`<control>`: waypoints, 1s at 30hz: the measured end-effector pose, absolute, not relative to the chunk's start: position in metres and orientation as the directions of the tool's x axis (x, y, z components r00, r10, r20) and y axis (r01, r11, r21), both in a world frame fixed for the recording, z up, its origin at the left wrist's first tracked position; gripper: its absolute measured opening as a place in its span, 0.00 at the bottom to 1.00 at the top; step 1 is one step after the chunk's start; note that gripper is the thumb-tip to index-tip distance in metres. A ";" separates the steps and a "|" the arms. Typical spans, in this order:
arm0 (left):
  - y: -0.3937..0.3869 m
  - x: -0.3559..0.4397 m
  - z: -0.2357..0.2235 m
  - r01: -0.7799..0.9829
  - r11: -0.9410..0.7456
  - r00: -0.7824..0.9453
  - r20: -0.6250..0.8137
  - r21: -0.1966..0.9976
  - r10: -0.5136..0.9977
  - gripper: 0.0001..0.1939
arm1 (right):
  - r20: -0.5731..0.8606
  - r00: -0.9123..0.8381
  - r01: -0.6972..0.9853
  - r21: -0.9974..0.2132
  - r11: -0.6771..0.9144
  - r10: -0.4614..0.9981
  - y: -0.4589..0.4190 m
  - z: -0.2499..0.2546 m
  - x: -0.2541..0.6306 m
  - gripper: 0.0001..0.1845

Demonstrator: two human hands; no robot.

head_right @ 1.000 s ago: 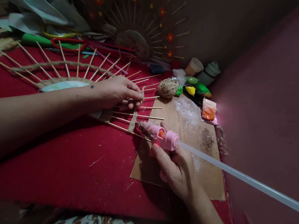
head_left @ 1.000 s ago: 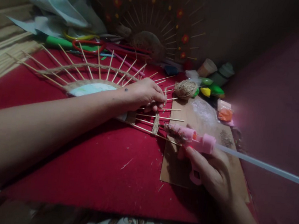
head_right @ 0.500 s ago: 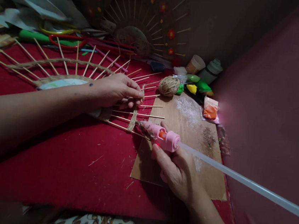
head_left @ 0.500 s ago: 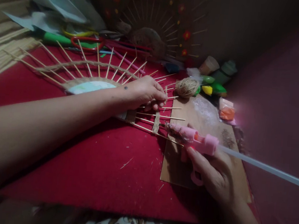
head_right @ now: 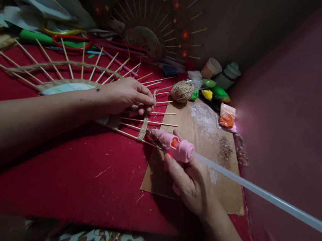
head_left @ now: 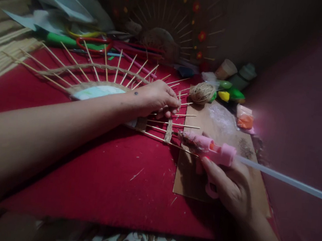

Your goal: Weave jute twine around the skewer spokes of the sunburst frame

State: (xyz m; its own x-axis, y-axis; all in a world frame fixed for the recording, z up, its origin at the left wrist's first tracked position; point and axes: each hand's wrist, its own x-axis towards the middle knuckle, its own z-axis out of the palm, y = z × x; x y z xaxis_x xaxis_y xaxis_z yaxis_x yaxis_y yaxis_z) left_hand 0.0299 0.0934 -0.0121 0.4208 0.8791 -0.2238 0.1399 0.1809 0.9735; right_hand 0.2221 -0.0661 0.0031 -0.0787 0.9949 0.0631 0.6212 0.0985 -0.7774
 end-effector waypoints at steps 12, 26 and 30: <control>0.094 0.029 -0.011 0.217 0.173 0.438 -0.254 0.961 0.862 0.07 | 0.022 -0.049 0.624 -0.780 0.048 0.999 -0.067 0.004 0.221 0.16; 0.097 0.027 -0.015 0.328 -0.076 0.533 -0.117 0.942 0.838 0.11 | -0.091 -0.030 0.585 -0.809 -0.056 0.995 -0.070 -0.001 0.224 0.19; 0.099 0.026 -0.017 0.318 -0.095 0.546 -0.100 0.943 0.832 0.11 | -0.059 -0.031 0.589 -0.807 -0.030 0.998 -0.069 -0.003 0.224 0.19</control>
